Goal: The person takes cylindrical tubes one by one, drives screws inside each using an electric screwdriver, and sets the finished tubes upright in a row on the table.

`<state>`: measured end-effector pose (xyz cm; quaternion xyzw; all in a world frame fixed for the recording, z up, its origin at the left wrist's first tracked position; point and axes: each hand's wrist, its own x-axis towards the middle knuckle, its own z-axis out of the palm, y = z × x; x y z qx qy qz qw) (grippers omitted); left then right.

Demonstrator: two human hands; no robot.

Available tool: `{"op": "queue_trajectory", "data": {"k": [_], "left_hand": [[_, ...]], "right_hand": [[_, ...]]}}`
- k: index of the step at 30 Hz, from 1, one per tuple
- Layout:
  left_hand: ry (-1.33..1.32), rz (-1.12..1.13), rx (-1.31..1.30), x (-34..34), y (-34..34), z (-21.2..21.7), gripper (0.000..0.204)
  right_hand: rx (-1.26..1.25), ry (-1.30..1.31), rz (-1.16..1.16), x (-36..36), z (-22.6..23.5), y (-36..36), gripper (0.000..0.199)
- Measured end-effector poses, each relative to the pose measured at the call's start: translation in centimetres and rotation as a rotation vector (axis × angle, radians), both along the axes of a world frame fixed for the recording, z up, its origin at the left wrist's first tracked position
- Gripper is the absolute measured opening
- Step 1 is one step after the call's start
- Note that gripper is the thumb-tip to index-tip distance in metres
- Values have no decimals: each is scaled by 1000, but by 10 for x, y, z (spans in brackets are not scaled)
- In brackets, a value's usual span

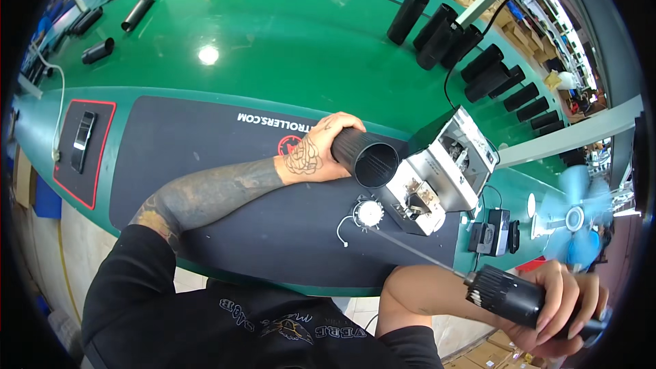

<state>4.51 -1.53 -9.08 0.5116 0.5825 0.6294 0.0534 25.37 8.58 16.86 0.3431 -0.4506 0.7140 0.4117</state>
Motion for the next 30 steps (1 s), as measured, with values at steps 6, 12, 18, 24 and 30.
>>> {"op": "queue_trajectory", "data": {"k": [6,12,18,24,30], "left_hand": [[-1,-16,-38,-1,-1,-2,68],[-23,-43,-8,6,7,3,67],[-74,-52,-11,12,5,5,65],[-44,-41,-12,14,5,5,64],[-43,-55,5,12,5,5,64]], "right_hand": [[189,-5,-440,-21,-7,-20,39],[489,-359,-381,-52,-21,-4,40],[467,-314,-416,-44,-27,-2,41],[437,-267,-439,-46,-36,-8,41],[381,-233,-506,-56,-39,-14,42]]}}
